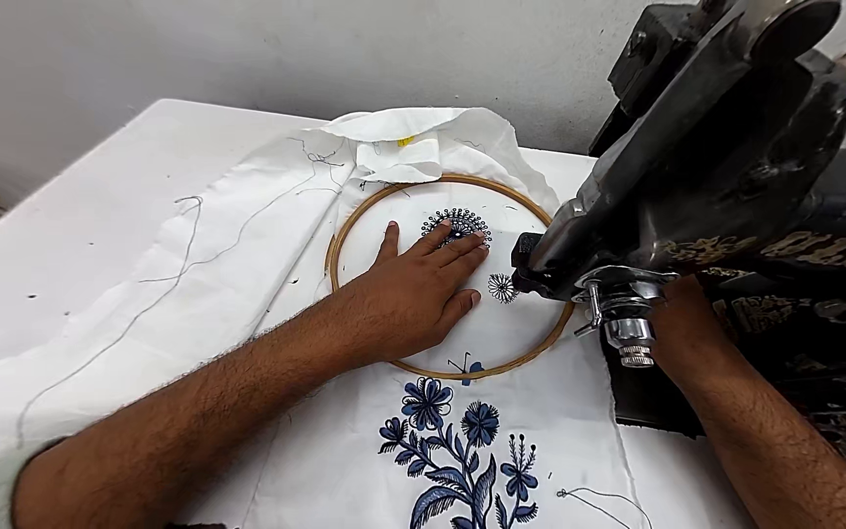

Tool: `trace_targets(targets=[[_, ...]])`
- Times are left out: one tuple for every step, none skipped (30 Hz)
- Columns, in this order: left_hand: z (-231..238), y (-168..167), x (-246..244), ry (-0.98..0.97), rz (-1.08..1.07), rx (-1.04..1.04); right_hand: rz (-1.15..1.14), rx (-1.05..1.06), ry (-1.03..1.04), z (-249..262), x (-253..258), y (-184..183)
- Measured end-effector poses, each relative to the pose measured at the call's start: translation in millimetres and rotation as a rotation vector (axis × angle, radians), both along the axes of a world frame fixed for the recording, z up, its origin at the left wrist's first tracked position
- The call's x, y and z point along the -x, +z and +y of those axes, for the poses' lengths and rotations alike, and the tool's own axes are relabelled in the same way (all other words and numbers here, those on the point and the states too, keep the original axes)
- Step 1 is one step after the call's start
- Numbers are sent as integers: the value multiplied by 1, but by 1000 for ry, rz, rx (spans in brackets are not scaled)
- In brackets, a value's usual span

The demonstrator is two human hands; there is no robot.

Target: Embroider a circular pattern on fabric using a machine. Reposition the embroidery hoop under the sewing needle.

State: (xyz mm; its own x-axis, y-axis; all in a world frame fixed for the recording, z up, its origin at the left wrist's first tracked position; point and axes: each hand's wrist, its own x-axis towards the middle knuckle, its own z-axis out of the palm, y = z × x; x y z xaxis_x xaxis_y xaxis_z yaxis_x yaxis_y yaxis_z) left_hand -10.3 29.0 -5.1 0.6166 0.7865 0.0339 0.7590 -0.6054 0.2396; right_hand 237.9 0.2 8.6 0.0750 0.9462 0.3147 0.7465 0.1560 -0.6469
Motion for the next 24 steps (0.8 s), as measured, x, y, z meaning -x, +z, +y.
trace_targets(targets=[[-1,0,0,1,-2,-4,-18,-20,13,1,0,0],[-2,-1,-1,-1,-3,-11,-56,-41,29,1,-1,0],[-3,-1,-2,-3,-2,-11,-92,-64,43,2,-2,0],[-3,0,-3,-5,0,-9,-114,-72,49,2,-3,0],[-3,0,-3,-7,1,-7,-121,-69,49,1,-4,0],[-3,0,-3,-8,-2,-5,-125,-66,44,1,-4,0],[-2,-1,-2,-11,-13,-12,-120,-69,40,1,-5,-1],[-1,-2,-2,-13,-20,-19,-111,-67,32,1,-5,-1],[0,-3,-2,-14,-25,-25,-93,-53,19,1,-5,-2],[1,-3,-1,-13,-27,-28,-62,-36,9,0,-4,-2],[1,-3,-1,-13,-27,-28,-31,-25,11,0,-3,-2],[1,-3,-1,-12,-21,-25,-20,-25,20,0,-4,-2],[0,-2,-2,-12,-14,-23,-12,-28,36,0,-4,-2],[-2,-2,-2,-11,-7,-20,-24,-38,52,1,-5,-2],[-4,-2,-3,-9,-8,-28,-50,-50,63,2,-6,-1],[-6,-2,-3,-8,-16,-36,-74,-62,67,2,-5,0],[-7,-2,-4,-9,-17,-36,-103,-73,64,2,-4,1],[-8,-1,-4,-11,-11,-26,-130,-68,57,2,-3,2],[-8,1,-3,-14,1,-17,-149,-53,46,1,-2,4],[-9,2,-3,-14,13,-3,-155,-29,38,0,-1,7],[-9,4,-3,-13,20,4,-152,-7,25,-1,1,10],[-10,5,-4,-12,23,9,-162,-5,21,0,1,10],[-11,5,-4,-13,20,8,-177,-13,25,0,1,11],[-11,5,-4,-14,17,12,-187,-22,28,0,1,11]])
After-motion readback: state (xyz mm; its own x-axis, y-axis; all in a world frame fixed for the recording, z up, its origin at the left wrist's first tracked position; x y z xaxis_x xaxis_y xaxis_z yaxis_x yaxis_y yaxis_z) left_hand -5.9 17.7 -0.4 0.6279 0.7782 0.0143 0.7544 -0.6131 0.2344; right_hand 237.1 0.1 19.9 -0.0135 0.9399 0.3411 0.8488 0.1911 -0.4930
